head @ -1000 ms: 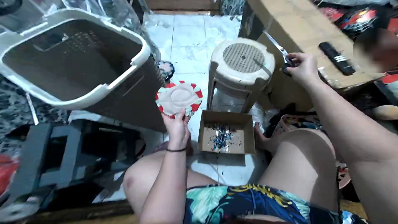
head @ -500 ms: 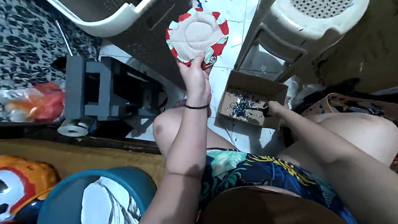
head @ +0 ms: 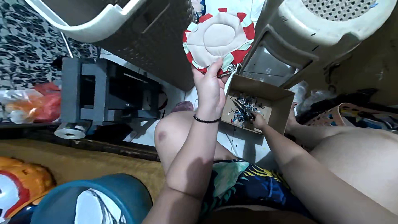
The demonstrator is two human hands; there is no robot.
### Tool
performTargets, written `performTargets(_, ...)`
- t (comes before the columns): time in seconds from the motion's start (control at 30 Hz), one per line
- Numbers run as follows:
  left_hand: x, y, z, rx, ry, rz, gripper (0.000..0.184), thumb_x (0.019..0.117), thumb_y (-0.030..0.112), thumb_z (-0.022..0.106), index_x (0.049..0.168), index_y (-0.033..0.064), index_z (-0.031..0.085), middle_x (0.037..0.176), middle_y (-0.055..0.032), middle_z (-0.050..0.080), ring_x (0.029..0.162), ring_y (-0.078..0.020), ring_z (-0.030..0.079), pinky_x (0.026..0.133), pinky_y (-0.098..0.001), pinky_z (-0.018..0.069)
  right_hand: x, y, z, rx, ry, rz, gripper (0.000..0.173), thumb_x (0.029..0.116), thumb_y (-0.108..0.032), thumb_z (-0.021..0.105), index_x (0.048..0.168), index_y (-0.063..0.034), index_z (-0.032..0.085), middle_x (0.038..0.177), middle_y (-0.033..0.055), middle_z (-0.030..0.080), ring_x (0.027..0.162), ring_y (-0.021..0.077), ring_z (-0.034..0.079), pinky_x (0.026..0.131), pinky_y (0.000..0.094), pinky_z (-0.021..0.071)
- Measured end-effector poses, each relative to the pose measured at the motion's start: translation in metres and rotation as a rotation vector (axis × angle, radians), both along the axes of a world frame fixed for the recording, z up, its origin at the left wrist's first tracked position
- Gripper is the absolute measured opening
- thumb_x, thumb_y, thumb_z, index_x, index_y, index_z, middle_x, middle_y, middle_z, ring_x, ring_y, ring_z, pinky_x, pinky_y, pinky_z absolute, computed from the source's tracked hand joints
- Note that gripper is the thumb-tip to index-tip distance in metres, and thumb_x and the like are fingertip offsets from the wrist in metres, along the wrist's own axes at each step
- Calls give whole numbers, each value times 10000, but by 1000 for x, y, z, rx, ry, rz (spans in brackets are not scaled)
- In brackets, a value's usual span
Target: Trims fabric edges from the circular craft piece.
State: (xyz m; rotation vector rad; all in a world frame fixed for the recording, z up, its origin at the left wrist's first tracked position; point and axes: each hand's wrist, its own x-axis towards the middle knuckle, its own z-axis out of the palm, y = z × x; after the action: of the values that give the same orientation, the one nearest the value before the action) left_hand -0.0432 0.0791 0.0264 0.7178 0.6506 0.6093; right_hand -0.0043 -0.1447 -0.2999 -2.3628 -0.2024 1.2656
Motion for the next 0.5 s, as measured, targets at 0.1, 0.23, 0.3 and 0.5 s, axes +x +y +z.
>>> performTargets(0.1, 5, -1, -3, -5, 13, 4, 583, 967, -95, 547, 1458, 85, 289, 1189, -172, 578, 978, -256, 689, 791, -402, 627, 6, -4, -6, 41, 5, 123, 603, 1021, -49, 528, 1591, -50, 332, 1578, 253, 384, 1458, 386, 394, 1196, 520, 334)
performTargets(0.23, 8, -7, -4, -17, 50, -15, 578, 971, -70, 560, 1460, 91, 297, 1171, -161, 586, 943, -240, 688, 764, -375, 621, 7, -16, 7, 40, -189, 147, 491, 1076, -238, 474, 1509, -7, 464, 1606, 265, 331, 1471, 419, 364, 1204, 539, 319)
performTargets(0.3, 8, -8, -4, -7, 46, -13, 576, 974, -57, 570, 1464, 94, 308, 1177, -165, 599, 940, -242, 689, 758, -383, 617, 3, -23, 36, 25, -586, -64, 486, 1018, -235, 547, 1438, 10, 544, 1524, 322, 415, 1414, 504, 396, 1164, 626, 335)
performTargets(0.5, -16, -19, 2, 62, 137, -201, 606, 998, 68, 595, 1515, 189, 303, 1268, -133, 590, 952, -224, 677, 769, -376, 598, -12, -35, 126, -460, -532, -903, 775, 1024, -362, 509, 1594, 58, 195, 1622, 312, 244, 1497, 448, 287, 1208, 552, 286)
